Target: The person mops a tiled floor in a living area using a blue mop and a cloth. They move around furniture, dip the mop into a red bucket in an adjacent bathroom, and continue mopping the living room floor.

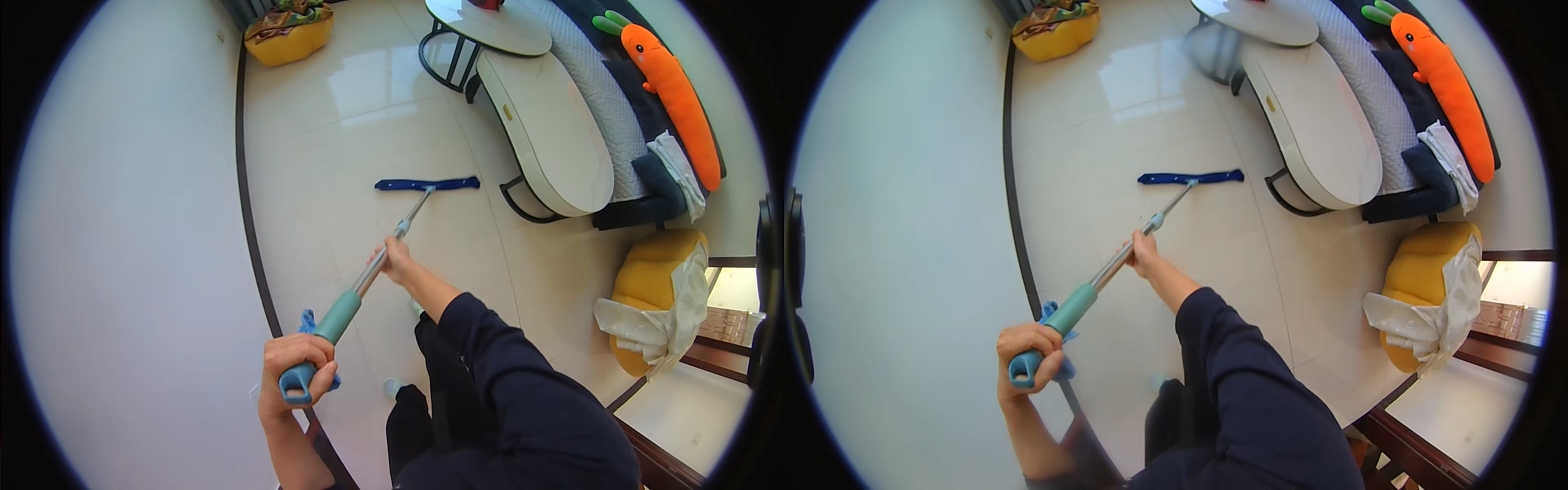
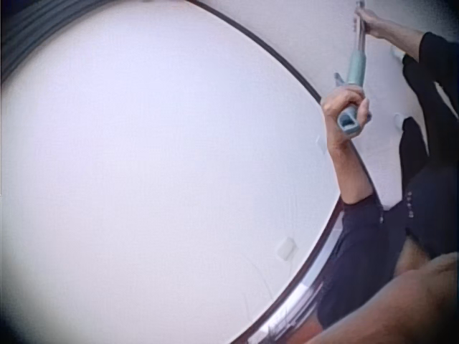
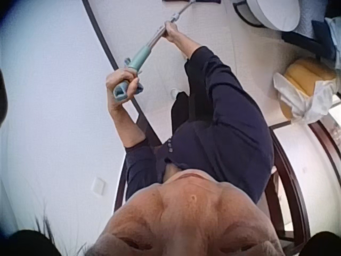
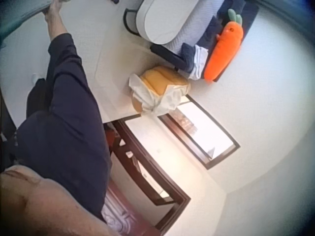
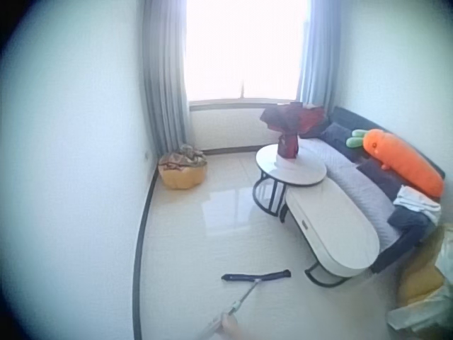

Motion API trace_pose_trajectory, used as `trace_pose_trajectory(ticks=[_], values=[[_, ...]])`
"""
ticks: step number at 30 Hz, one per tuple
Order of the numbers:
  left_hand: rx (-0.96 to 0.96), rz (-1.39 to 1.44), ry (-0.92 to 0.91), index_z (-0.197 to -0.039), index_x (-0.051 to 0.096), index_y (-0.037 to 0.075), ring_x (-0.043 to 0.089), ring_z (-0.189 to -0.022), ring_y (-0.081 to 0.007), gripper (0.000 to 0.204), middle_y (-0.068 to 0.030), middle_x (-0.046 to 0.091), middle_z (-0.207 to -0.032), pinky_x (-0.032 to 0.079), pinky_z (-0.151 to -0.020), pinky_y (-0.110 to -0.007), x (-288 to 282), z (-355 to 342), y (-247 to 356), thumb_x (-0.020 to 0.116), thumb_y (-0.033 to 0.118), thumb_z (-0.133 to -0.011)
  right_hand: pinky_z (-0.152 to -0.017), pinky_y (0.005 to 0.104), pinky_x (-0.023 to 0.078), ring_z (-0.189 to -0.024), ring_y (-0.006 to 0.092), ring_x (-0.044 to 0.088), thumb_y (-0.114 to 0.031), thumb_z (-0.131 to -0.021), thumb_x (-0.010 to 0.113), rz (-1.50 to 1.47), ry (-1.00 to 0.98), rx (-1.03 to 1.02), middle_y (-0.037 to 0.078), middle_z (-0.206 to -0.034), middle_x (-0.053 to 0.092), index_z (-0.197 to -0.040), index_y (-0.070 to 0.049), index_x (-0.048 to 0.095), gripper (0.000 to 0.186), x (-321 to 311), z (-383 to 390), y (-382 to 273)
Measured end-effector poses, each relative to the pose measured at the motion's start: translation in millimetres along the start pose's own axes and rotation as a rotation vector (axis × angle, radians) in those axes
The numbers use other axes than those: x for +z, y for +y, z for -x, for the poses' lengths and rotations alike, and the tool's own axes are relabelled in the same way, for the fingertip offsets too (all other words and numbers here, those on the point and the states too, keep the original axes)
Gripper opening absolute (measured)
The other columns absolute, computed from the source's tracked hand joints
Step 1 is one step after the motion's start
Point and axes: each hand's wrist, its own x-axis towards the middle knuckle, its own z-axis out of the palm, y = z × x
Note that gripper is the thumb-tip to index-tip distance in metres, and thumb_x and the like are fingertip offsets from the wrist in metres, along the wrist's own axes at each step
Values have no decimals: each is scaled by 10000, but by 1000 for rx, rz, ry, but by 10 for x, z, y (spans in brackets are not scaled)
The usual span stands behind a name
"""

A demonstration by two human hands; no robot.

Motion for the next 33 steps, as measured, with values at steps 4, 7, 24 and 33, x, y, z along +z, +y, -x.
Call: trace_pose_trajectory(ticks=[4, 7, 24, 33], values=[[-11, -82, -47, -554, 497, 52, 553, -483, -191, 143, -63, 576, -575, 405, -474, -261, -370, 982, 569, 627, -2, -530, -662, 479, 540, -672, 275, 582, -239, -873, 409, -72, -36, 84, 99, -737, 507, -899, -55, 388, 188, 90, 799, 1186], [-75, -111, -19, -555, 503, 43, 552, -483, -202, 136, -72, 577, -567, 400, -478, -264, -557, 1687, 912, 634, 9, -537, -664, 490, 543, -681, 281, 584, -213, -869, 417, -156, -19, 188, 112, -730, 514, -904, -40, 388, 178, 236, 1342, 1917], [-60, 66, 258, -678, 551, 41, 580, -651, -184, 135, -126, 612, -734, 449, -601, -263, -335, 2160, 1093, 603, 15, -557, -400, 291, 422, -403, 148, 434, -79, -789, 521, -559, 233, 250, 17, -477, 392, -701, -93, 403, 147, -90, 1859, 1737], [-66, 276, 38, -813, 542, 12, 564, -691, -147, 137, -112, 606, -747, 453, -643, -259, 695, 612, 462, 617, -49, -717, -420, 217, 419, -400, 88, 409, -54, -770, 482, -896, 112, -9, -37, -449, 361, -569, -136, 310, 277, -1385, 1051, 175]])
